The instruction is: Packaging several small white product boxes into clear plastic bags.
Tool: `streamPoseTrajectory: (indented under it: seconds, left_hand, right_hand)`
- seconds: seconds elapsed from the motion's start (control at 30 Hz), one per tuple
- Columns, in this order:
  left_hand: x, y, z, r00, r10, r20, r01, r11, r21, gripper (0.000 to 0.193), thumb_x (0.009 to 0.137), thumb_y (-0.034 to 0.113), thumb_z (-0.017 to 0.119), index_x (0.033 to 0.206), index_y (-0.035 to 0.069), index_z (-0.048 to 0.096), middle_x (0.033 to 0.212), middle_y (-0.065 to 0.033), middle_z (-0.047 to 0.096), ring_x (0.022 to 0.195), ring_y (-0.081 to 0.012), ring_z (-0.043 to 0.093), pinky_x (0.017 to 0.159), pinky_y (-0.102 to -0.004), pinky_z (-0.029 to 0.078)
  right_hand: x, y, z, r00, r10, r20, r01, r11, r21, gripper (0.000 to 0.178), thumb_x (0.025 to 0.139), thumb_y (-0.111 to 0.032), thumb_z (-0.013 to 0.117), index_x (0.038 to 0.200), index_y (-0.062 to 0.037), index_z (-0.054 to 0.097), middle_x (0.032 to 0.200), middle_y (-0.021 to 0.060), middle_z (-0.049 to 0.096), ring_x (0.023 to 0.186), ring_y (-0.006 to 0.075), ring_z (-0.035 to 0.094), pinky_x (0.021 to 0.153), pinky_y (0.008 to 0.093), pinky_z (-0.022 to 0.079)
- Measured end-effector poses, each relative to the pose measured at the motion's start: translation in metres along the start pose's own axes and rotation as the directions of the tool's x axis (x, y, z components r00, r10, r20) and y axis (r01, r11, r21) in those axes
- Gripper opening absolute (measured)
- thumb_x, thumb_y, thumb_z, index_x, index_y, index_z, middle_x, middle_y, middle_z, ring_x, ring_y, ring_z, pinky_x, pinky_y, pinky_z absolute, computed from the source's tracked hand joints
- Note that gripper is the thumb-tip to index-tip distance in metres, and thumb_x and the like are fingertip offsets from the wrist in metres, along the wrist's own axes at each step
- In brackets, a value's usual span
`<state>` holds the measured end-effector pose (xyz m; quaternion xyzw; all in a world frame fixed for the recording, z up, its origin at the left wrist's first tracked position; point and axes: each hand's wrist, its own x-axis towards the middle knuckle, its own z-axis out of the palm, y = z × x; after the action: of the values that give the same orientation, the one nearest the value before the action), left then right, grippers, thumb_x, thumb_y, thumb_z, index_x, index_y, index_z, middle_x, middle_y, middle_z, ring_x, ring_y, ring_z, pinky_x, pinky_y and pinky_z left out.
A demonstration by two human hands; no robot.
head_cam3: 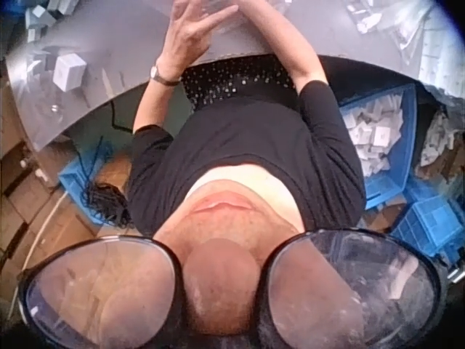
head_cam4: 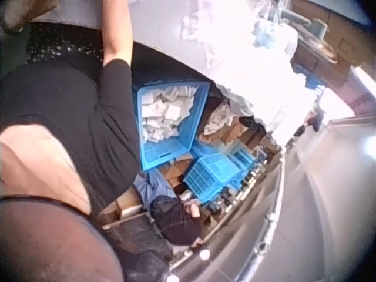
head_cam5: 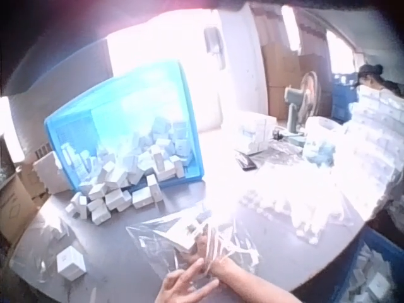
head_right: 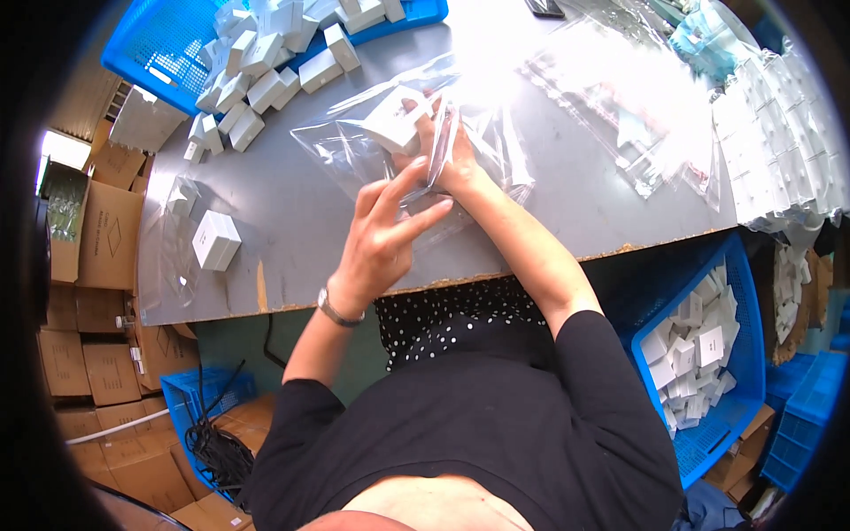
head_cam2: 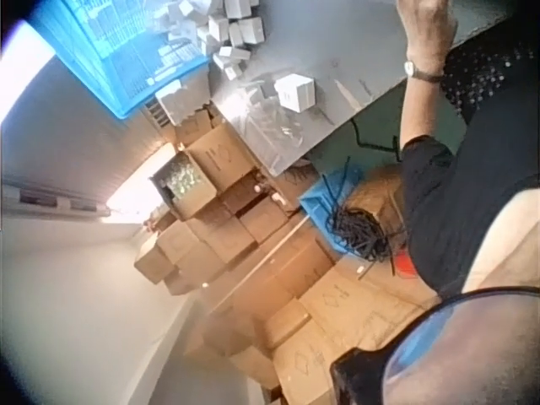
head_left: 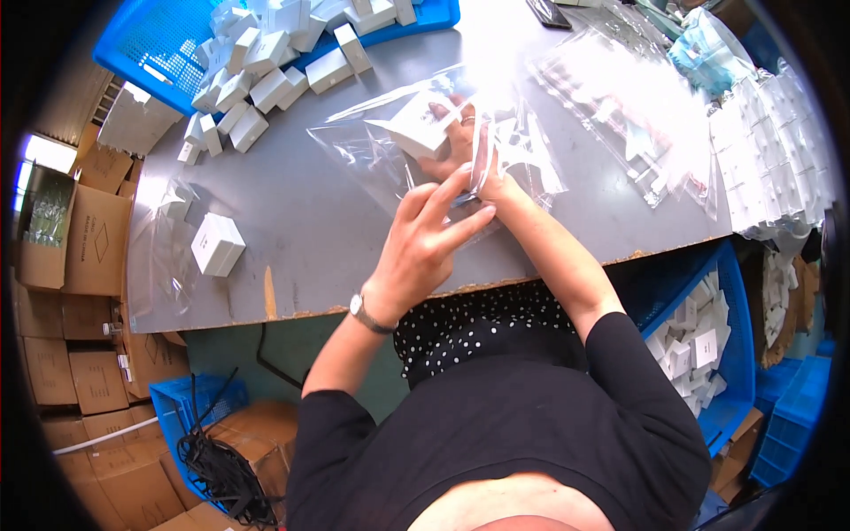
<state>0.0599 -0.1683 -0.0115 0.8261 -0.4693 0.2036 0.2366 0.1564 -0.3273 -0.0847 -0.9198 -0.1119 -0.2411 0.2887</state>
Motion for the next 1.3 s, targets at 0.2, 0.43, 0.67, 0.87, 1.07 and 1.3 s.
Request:
streamPoseTrajectory:
  seconds: [0.2,0.43,0.67,0.87,1.07,1.3]
  left_hand:
    - [-0.062,-0.013,0.039,0.857,-0.389,-0.338,0.389,0.918,-0.072,0.047,0.069,-0.003,0.075,0.112,0.011,0.059,0.147,-0.0202,0.036,0.133,-0.0397,0.033,0.105,-0.0466,0.036]
    - [-0.086,-0.02,0.011,0.85,-0.441,-0.289,0.49,0.863,0.123,0.024,0.077,-0.013,0.058,0.095,0.003,0.061,0.099,-0.0133,0.065,0.089,-0.0307,0.06,0.078,-0.0396,0.049]
    - [-0.064,0.026,-0.006,0.837,-0.421,-0.35,0.448,0.894,-0.004,0.029,0.074,-0.016,0.061,0.094,0.005,0.064,0.095,-0.0092,0.063,0.09,-0.0286,0.059,0.079,-0.0382,0.049]
    - [-0.065,0.037,0.002,0.817,-0.468,-0.337,0.468,0.879,-0.087,0.027,0.075,-0.015,0.062,0.093,0.005,0.065,0.095,-0.0087,0.064,0.088,-0.0274,0.059,0.077,-0.0365,0.049]
    - [-0.055,0.042,0.007,0.828,-0.429,-0.36,0.423,0.9,-0.1,0.029,0.073,-0.016,0.063,0.094,0.005,0.066,0.094,-0.0084,0.064,0.087,-0.0264,0.06,0.075,-0.0357,0.05]
    - [-0.064,0.044,0.012,0.802,-0.519,-0.297,0.485,0.855,-0.184,0.033,0.067,-0.016,0.062,0.095,0.003,0.065,0.095,-0.0099,0.063,0.09,-0.0295,0.059,0.078,-0.0388,0.049]
  right_hand:
    - [-0.002,0.007,-0.005,0.999,-0.035,0.025,0.034,0.998,0.062,0.078,0.065,-0.037,0.078,0.133,-0.0075,0.054,0.134,0.0257,0.05,0.127,0.0436,0.046,0.107,0.0511,0.039]
    - [0.028,0.035,0.002,0.989,0.031,-0.143,-0.031,1.0,0.006,0.082,0.066,-0.039,0.079,0.134,-0.0055,0.05,0.14,0.0266,0.045,0.131,0.0391,0.043,0.11,0.0479,0.033]
    - [0.033,0.03,0.02,0.98,0.008,-0.201,-0.019,0.998,-0.053,0.093,0.067,-0.046,0.084,0.133,0.0042,0.043,0.135,0.0259,0.044,0.131,0.0404,0.038,0.112,0.0461,0.031]
    - [0.022,0.026,0.006,0.961,-0.13,-0.245,0.085,0.979,-0.187,0.074,0.073,-0.039,0.077,0.128,0.004,0.052,0.136,0.024,0.046,0.132,0.0385,0.039,0.112,0.0463,0.031]
    - [-0.008,0.015,0.007,0.988,-0.152,0.036,0.155,0.981,-0.118,0.04,0.077,-0.026,0.069,0.108,-0.0008,0.064,0.115,0.0179,0.059,0.116,0.0379,0.053,0.098,0.0466,0.045]
    - [0.005,0.025,0.011,0.991,-0.12,0.055,0.122,0.992,-0.023,0.033,0.081,-0.02,0.065,0.112,-0.0092,0.064,0.107,0.0167,0.063,0.089,0.0376,0.064,0.084,0.0486,0.053]
